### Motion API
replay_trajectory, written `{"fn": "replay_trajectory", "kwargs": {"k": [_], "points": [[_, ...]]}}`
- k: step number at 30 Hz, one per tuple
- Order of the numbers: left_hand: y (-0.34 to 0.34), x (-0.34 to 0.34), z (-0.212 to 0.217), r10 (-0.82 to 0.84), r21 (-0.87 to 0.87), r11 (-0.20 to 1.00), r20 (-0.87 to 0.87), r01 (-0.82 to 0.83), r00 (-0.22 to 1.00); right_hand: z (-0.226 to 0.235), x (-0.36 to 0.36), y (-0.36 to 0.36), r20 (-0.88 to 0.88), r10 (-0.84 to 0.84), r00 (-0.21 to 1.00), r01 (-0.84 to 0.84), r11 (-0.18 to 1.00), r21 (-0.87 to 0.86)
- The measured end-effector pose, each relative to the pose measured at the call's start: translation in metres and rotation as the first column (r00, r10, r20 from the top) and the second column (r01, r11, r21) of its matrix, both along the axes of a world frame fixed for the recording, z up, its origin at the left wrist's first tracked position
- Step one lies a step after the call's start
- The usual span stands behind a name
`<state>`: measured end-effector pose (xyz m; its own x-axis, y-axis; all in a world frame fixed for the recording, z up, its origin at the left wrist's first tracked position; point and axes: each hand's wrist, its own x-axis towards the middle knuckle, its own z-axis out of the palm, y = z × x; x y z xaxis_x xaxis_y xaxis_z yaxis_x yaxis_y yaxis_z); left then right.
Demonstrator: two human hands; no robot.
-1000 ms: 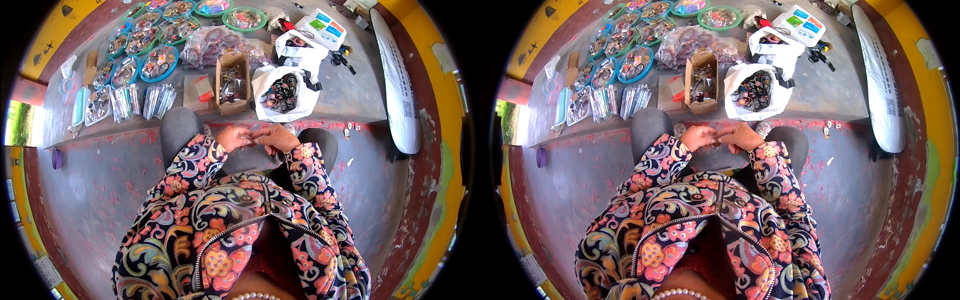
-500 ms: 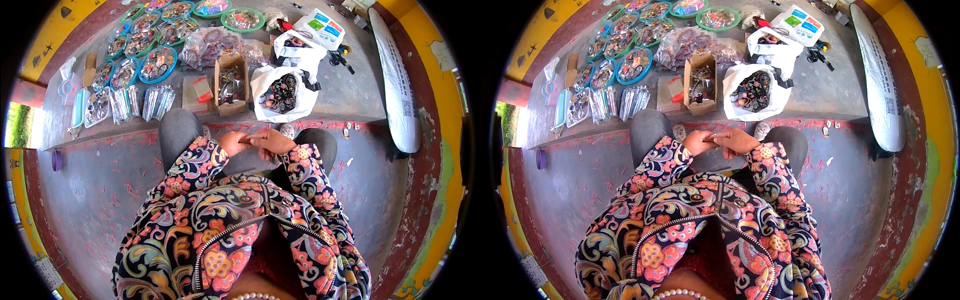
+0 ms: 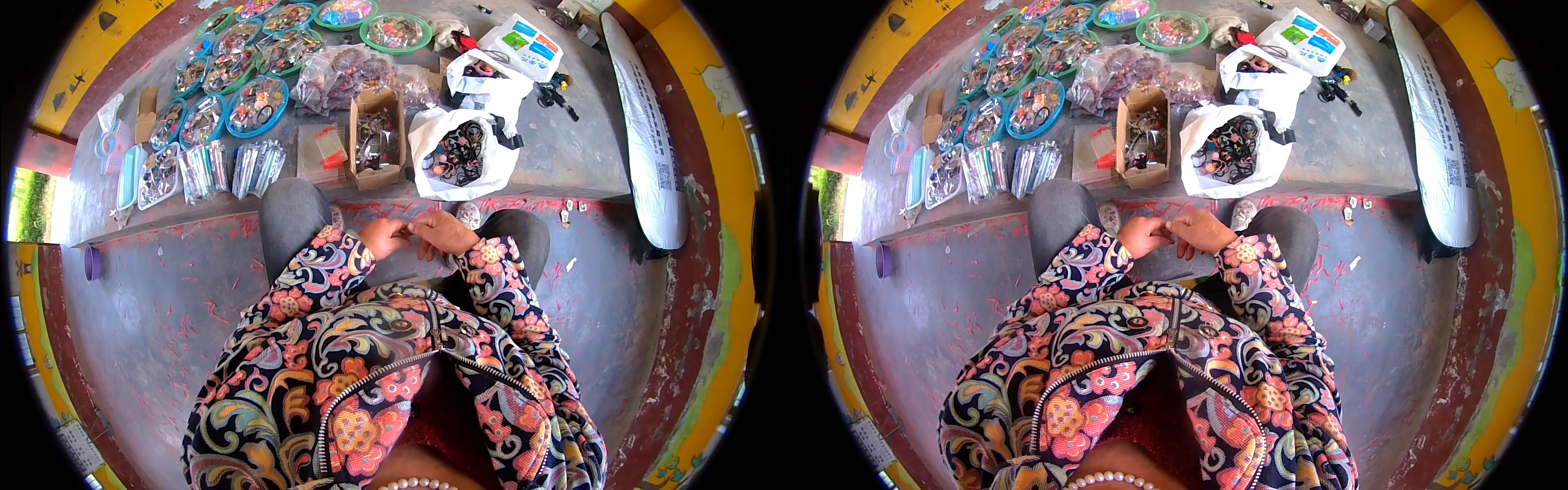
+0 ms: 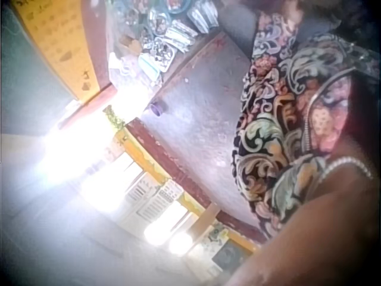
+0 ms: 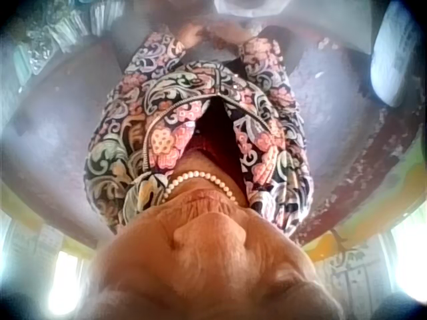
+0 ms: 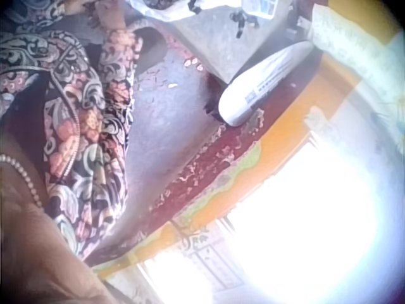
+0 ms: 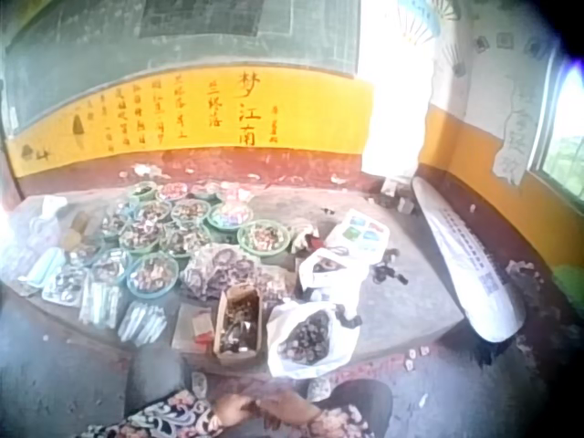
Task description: The person assembles small keychains by hand, picking up components from a nearby box and attaching them to a plastic bag. They handle multiple small items, including a red piece and a yellow piece, and manipulate them to form finished keychains.
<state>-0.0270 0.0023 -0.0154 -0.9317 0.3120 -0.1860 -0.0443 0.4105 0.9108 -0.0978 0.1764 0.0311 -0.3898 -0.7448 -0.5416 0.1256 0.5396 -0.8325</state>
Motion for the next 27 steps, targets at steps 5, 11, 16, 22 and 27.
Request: {"fn": "replay_trajectory", "kwargs": {"k": [5,11,16,22,27], "points": [[-0.002,0.001,-0.016,0.003,0.056,0.998,0.008,-0.003,1.000,-0.009,0.003,0.001,-0.119,0.019,0.993,-0.024,0.999,-0.040],[-0.005,0.003,-0.019,-0.117,-0.376,0.921,-0.015,0.103,0.993,-0.010,0.002,0.000,-0.352,0.052,0.935,-0.039,0.998,0.044],[0.001,0.003,-0.013,0.176,-0.057,0.984,0.207,-0.168,0.962,-0.011,0.004,-0.003,-0.402,0.095,0.911,-0.070,0.995,0.078],[0.000,-0.001,-0.027,0.091,0.130,0.985,0.150,-0.111,0.984,-0.013,0.003,0.000,-0.186,-0.008,0.983,0.005,1.000,-0.020],[0.001,0.000,-0.014,0.081,0.049,0.995,0.139,-0.088,0.987,-0.010,0.007,-0.002,-0.199,0.027,0.980,-0.034,0.999,-0.029]]}}
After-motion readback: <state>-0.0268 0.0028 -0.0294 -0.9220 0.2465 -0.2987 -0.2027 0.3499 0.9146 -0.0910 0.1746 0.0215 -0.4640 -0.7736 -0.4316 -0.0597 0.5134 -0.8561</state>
